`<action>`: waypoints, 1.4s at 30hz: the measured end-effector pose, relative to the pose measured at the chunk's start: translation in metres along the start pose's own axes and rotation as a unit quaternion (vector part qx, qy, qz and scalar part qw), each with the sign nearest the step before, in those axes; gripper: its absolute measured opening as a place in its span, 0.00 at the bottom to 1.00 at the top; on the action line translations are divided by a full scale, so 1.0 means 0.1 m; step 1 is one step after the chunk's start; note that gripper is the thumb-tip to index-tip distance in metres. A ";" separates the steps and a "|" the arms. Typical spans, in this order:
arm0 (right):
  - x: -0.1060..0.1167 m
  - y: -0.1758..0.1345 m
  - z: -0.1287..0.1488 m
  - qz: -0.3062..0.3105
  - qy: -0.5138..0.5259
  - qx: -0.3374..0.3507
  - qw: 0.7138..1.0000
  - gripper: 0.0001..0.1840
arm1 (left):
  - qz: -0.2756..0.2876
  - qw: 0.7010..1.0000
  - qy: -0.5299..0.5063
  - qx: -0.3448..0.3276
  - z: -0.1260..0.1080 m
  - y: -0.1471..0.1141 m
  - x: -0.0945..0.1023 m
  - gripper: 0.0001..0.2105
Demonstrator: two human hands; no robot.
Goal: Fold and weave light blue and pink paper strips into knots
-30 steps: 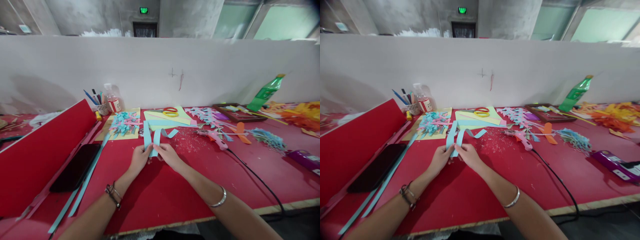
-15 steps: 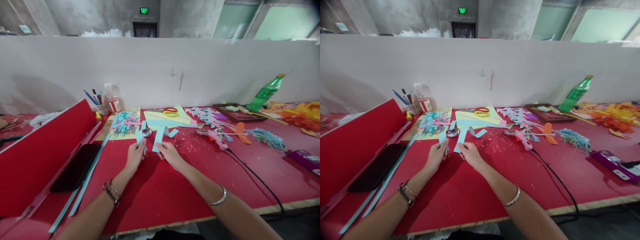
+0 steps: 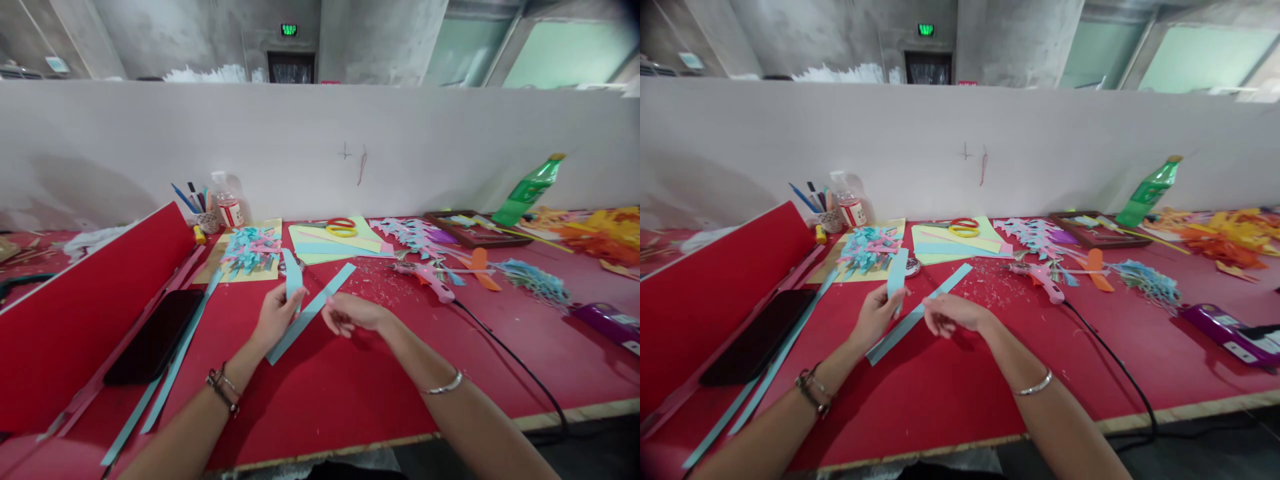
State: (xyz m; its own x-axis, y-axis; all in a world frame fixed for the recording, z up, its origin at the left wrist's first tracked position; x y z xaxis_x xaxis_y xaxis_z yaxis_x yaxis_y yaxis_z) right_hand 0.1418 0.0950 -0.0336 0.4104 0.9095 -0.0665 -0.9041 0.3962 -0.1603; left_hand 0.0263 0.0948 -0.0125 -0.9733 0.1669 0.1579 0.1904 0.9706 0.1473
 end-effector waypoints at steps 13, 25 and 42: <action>0.53 -0.08 -0.04 -0.332 -0.012 0.067 0.941 0.11 | 0.288 0.945 0.155 0.007 0.10 -0.13 -0.40 0.14; 0.98 -0.27 0.79 -0.455 -0.334 0.113 0.818 0.09 | 0.115 0.883 0.448 -0.085 0.15 -0.02 -0.15 0.17; 1.27 0.15 0.03 -0.514 -0.281 0.002 0.811 0.19 | 0.265 0.881 0.364 -0.147 0.19 -0.01 -0.22 0.17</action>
Point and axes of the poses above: each hand's wrist, its own y-axis towards the middle knuckle, its own x-axis out of the back of the hand, z = x × y, the point moved 6 cm from there along y, towards the middle knuckle, and after that the axes turned 9 degrees about z, right-handed, at the moved point
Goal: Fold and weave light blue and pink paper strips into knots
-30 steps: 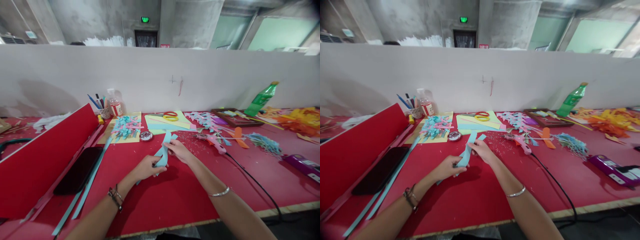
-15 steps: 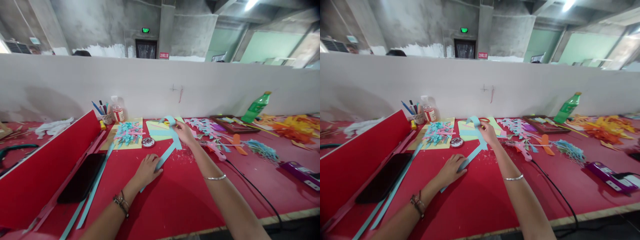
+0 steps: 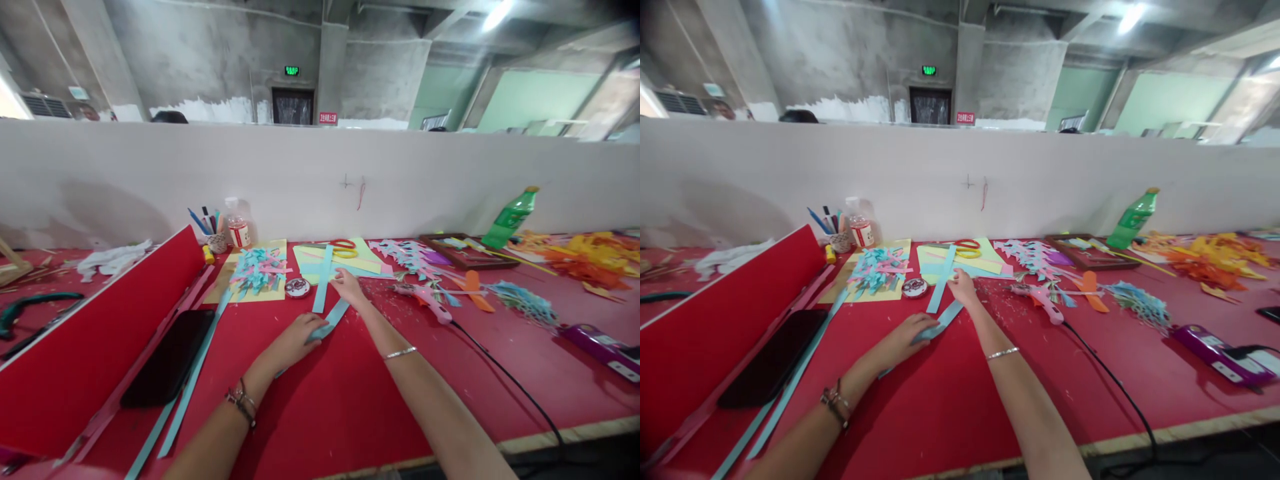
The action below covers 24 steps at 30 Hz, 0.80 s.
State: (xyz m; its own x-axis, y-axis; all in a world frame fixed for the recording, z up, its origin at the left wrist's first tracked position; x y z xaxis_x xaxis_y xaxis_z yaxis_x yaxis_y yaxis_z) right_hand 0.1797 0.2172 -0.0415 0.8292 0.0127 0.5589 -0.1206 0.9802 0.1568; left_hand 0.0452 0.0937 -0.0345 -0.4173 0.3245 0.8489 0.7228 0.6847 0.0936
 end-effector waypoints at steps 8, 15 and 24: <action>-0.02 -1.02 0.55 0.206 -0.252 0.243 0.914 0.17 | -0.008 0.999 0.026 -0.022 -0.25 -0.02 0.04 0.25; 0.03 -1.51 0.59 0.164 -0.373 0.306 0.861 0.07 | 0.037 0.947 0.318 0.009 -0.64 -0.15 -0.13 0.07; 0.00 -1.96 0.62 0.200 -0.332 0.268 0.882 0.09 | 0.073 0.944 0.319 0.051 -0.73 -0.40 -0.33 0.05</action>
Point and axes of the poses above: each hand's wrist, its own y-axis towards the middle knuckle, its own x-axis out of the back of the hand, z = x × y, the point moved 6 cm from there along y, towards the middle knuckle, and after that the axes turned 9 degrees about z, right-handed, at the moved point
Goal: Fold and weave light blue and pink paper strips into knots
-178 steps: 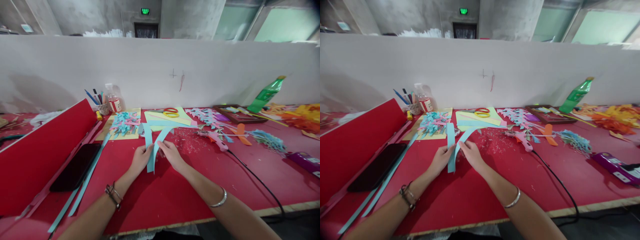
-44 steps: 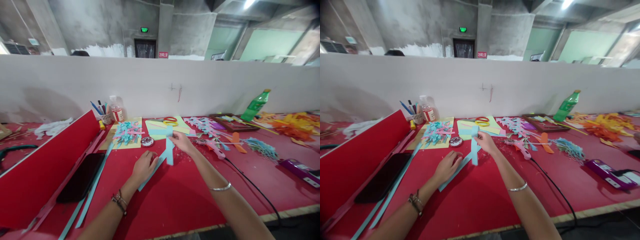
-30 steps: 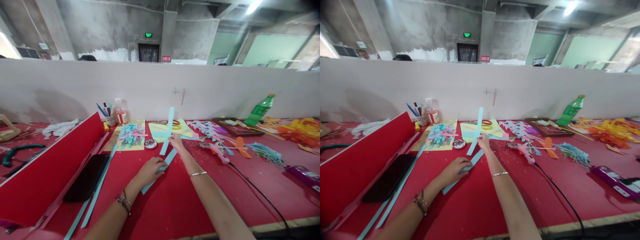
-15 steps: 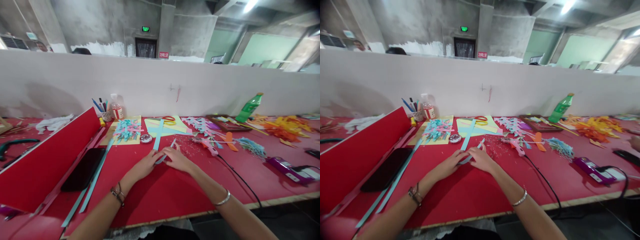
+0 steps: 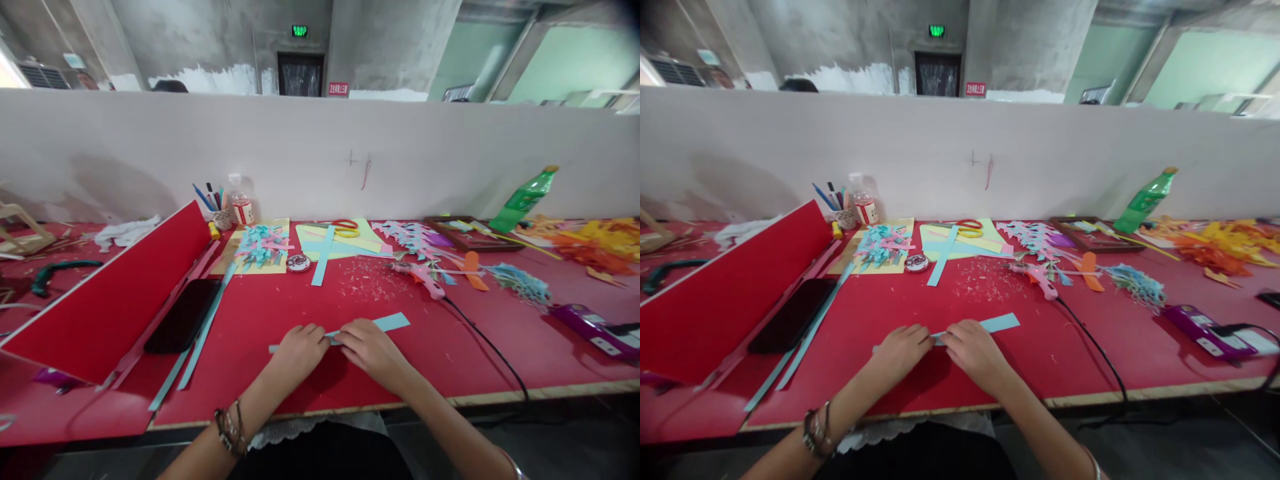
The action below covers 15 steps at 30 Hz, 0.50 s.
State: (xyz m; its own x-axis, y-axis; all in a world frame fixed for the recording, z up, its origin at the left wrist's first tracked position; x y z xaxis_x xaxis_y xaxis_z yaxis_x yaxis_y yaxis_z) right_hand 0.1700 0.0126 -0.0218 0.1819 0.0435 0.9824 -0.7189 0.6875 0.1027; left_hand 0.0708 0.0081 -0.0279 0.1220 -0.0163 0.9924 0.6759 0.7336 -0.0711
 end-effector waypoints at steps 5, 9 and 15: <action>-0.05 0.02 0.02 -0.015 0.094 -0.036 0.995 0.12 | -0.006 0.997 -0.059 0.045 0.04 -0.05 -0.05 0.06; -0.10 0.02 0.08 -0.027 0.095 -0.044 0.994 0.09 | 0.004 0.994 -0.086 0.063 0.05 -0.13 -0.05 0.07; -0.08 -0.05 0.20 -0.052 0.083 -0.070 0.993 0.10 | -0.042 0.976 -0.184 0.111 0.10 -0.31 -0.07 0.09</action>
Point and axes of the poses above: each hand's wrist, its own y-axis towards the middle knuckle, its own x-axis out of the back of the hand, z = x × y, the point moved 6 cm from there along y, towards the middle knuckle, and after that the axes turned 9 degrees about z, right-handed, at the moved point
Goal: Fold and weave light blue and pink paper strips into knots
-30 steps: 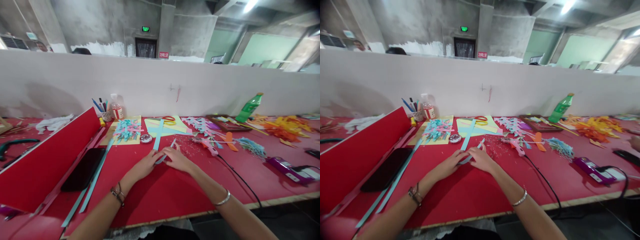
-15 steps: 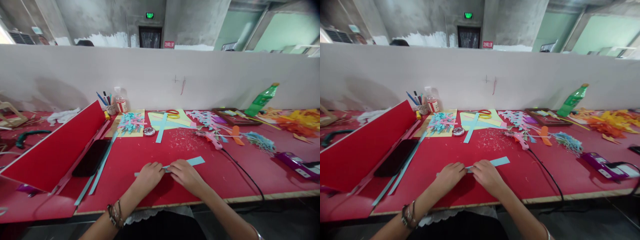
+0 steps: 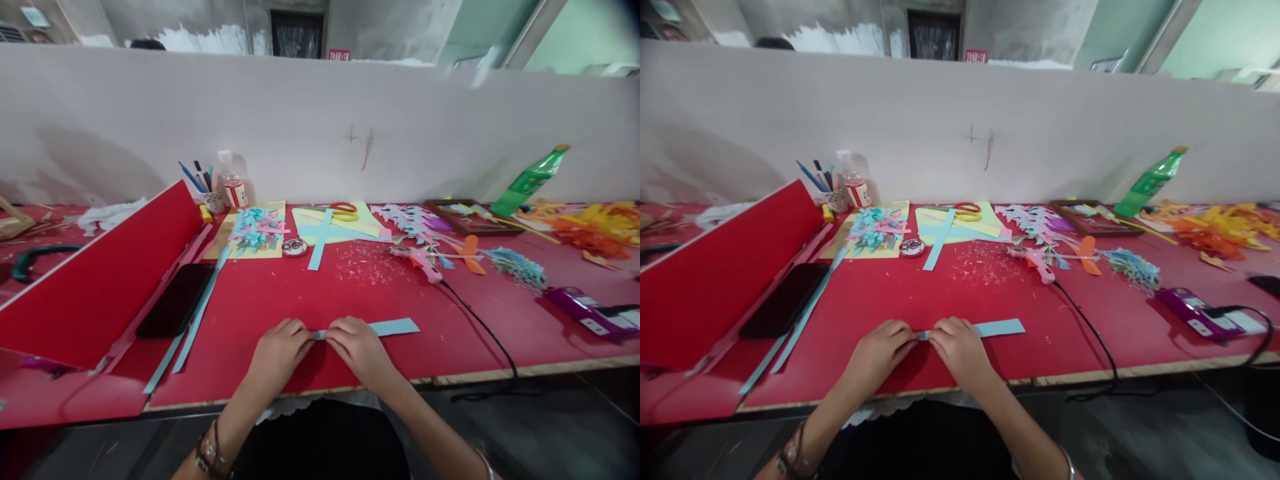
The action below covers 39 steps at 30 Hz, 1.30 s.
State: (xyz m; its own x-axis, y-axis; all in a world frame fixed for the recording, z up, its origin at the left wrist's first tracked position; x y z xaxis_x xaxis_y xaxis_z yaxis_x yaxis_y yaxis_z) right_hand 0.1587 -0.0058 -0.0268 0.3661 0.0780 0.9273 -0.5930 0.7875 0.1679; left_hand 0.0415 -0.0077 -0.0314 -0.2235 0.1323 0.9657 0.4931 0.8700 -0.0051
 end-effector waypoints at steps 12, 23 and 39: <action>-0.03 0.12 -0.05 0.034 -0.030 -0.010 0.999 0.10 | -0.023 0.998 -0.029 0.047 0.19 -0.05 0.06 0.09; -0.05 0.16 -0.12 0.057 -0.035 -0.017 0.998 0.09 | -0.020 0.995 -0.062 0.077 0.27 -0.07 0.04 0.08; -0.03 0.17 -0.02 0.062 -0.062 -0.027 0.996 0.06 | -0.010 0.989 -0.131 0.073 0.48 -0.27 0.05 0.09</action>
State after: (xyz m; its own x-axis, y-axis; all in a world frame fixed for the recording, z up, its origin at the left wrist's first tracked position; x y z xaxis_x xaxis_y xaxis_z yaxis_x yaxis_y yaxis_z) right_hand 0.1490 0.0088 -0.0275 0.1981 0.1037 0.9747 -0.5872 0.8088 0.0333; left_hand -0.0132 -0.0082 -0.0391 -0.4509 0.2160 0.8661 0.3641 0.9304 -0.0424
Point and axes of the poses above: each hand's wrist, its own y-axis towards the middle knuckle, its own x-axis out of the back of the hand, z = x × y, the point moved 6 cm from there along y, towards the middle knuckle, and after that the axes turned 9 degrees about z, right-handed, at the moved point
